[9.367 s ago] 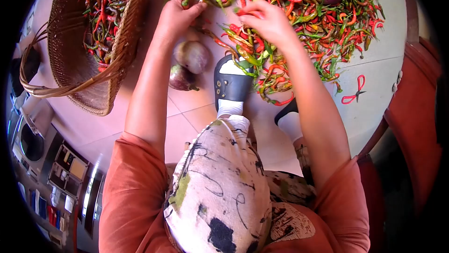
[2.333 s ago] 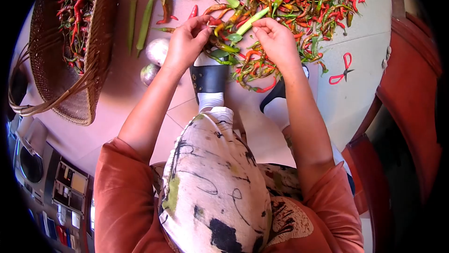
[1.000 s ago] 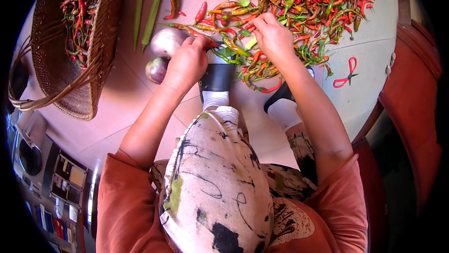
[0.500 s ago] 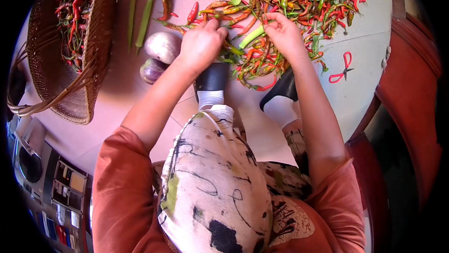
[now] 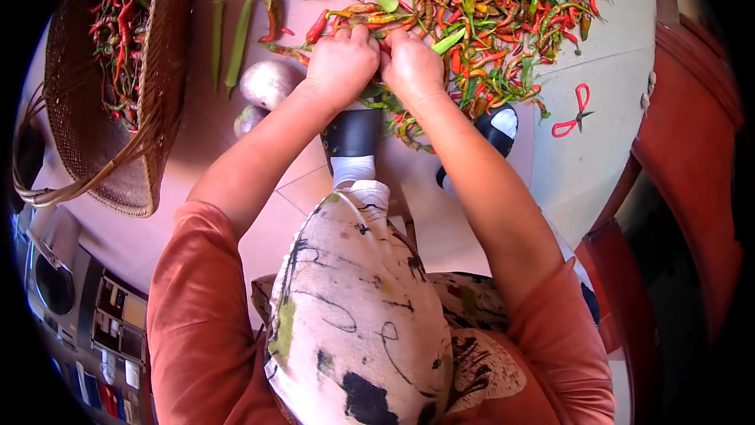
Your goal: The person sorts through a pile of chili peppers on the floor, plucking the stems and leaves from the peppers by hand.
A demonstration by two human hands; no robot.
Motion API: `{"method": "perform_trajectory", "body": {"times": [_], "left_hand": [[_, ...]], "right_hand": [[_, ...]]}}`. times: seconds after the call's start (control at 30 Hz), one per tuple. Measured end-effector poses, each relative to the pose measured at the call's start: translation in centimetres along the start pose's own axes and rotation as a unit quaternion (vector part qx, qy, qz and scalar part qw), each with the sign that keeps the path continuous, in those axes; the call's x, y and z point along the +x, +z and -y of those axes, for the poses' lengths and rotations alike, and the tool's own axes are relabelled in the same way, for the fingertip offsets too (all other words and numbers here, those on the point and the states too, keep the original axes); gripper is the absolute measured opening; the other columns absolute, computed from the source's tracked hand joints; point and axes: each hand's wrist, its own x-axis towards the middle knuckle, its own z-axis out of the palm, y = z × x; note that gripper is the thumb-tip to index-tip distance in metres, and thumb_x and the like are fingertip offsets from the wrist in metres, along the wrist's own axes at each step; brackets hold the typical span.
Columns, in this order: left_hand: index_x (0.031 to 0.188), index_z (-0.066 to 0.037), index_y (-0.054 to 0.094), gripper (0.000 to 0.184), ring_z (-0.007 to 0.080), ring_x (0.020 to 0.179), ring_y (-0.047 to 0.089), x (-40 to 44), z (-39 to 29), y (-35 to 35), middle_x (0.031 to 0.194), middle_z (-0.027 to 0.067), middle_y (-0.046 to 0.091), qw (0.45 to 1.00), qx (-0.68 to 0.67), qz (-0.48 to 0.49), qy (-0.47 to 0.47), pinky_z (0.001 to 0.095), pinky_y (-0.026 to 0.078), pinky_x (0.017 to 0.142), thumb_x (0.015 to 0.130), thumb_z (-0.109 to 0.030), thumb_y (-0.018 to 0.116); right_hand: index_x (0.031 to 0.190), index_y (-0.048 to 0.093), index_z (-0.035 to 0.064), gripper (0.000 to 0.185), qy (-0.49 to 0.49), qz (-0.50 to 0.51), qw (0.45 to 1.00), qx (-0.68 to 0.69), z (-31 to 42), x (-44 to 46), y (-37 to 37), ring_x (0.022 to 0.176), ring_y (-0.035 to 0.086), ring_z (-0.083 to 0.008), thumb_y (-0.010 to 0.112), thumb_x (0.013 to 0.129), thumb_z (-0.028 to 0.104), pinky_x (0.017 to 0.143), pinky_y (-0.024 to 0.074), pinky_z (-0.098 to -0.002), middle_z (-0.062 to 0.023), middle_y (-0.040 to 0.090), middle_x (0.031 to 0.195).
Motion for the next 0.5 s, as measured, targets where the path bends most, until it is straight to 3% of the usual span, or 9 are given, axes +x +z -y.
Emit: {"method": "perform_trajectory", "body": {"times": [0.13,0.2,0.27,0.3,0.33,0.37,0.4,0.47,0.5], "left_hand": [[0.085,-0.005,0.061,0.014,0.0219,0.08,0.062,-0.2,0.1,-1.7,0.084,0.0072,0.057,1.0,-0.006,0.01,-0.001,0.0329,0.053,0.06,0.075,-0.014,0.056],[0.085,-0.006,0.056,0.01,0.0217,0.078,0.062,-0.6,0.6,-3.2,0.082,0.0062,0.055,0.992,-0.081,-0.098,-0.006,0.0328,0.052,0.061,0.077,-0.011,0.057],[0.092,-0.005,0.056,0.012,0.0194,0.078,0.062,-1.6,1.4,-4.5,0.084,0.007,0.059,0.991,-0.102,-0.089,-0.016,0.0319,0.052,0.063,0.082,-0.011,0.057],[0.096,-0.003,0.055,0.015,0.0182,0.08,0.063,-2.1,1.5,-4.9,0.087,0.0075,0.061,0.957,-0.266,-0.047,-0.103,0.0312,0.052,0.064,0.086,-0.013,0.055],[0.101,-0.002,0.055,0.017,0.017,0.082,0.063,-2.4,1.7,-5.1,0.089,0.008,0.064,0.888,-0.42,-0.004,-0.185,0.0306,0.052,0.066,0.089,-0.014,0.054],[0.107,0.0,0.055,0.021,0.0169,0.086,0.063,-2.9,1.8,-4.5,0.093,0.0094,0.066,0.751,-0.613,0.01,-0.245,0.0312,0.051,0.071,0.094,-0.017,0.05],[0.107,0.0,0.055,0.021,0.0169,0.086,0.063,-3.3,2.1,-3.8,0.093,0.0094,0.066,0.751,-0.613,0.008,-0.246,0.0312,0.051,0.071,0.094,-0.017,0.05],[0.11,0.001,0.054,0.022,0.0213,0.089,0.063,-4.2,2.3,-2.4,0.097,0.0113,0.065,0.387,-0.872,0.072,-0.291,0.0336,0.052,0.078,0.094,-0.014,0.049],[0.115,0.001,0.052,0.024,0.0239,0.091,0.063,-4.4,1.9,-2.1,0.101,0.0141,0.063,0.316,-0.904,0.07,-0.278,0.0364,0.051,0.085,0.094,-0.011,0.048]], "right_hand": [[0.094,0.057,0.0051,0.027,-0.006,-0.032,0.999,-0.01,0.1,0.0,-0.6,0.073,0.064,-0.035,0.065,0.073,0.02,0.066,0.0525,-0.0443,-0.0158,0.064,0.086],[0.087,0.058,0.0038,0.021,0.032,-0.002,0.988,0.151,-0.7,-0.2,-2.1,0.07,0.064,-0.0325,0.066,0.072,0.016,0.065,0.0516,-0.0415,-0.0138,0.065,0.076],[0.089,0.059,0.001,0.019,0.097,0.006,0.957,0.272,-2.0,-0.7,-2.7,0.057,0.059,-0.0197,0.065,0.074,0.01,0.057,0.0483,-0.0316,-0.0083,0.063,0.069],[0.094,0.058,0.0004,0.02,0.125,0.037,0.927,0.351,-2.7,-1.0,-3.3,0.057,0.055,-0.0126,0.064,0.078,0.01,0.054,0.0455,-0.0259,-0.0037,0.06,0.071],[0.1,0.057,-0.0003,0.021,0.152,0.066,0.889,0.427,-2.6,-1.2,-4.4,0.058,0.051,-0.0055,0.062,0.082,0.01,0.05,0.0427,-0.0202,0.0008,0.057,0.072],[0.103,0.056,-0.0006,0.022,0.215,0.099,0.858,0.456,-2.5,-1.7,-5.6,0.059,0.051,-0.0047,0.061,0.084,0.009,0.05,0.0426,-0.0186,0.0009,0.057,0.075],[0.103,0.056,-0.0006,0.022,0.214,0.099,0.858,0.456,-2.1,-2.0,-6.2,0.059,0.051,-0.0047,0.061,0.084,0.009,0.05,0.0426,-0.0186,0.0009,0.057,0.075],[0.102,0.057,-0.0004,0.021,0.23,0.123,0.833,0.488,-1.4,-2.6,-6.9,0.06,0.052,-0.0051,0.061,0.084,0.01,0.052,0.0432,-0.0193,0.0007,0.057,0.075],[0.101,0.058,0.0005,0.02,0.212,0.14,0.822,0.51,-0.7,-3.0,-7.2,0.06,0.053,-0.0057,0.062,0.085,0.011,0.053,0.0433,-0.0192,0.0002,0.058,0.076]]}}
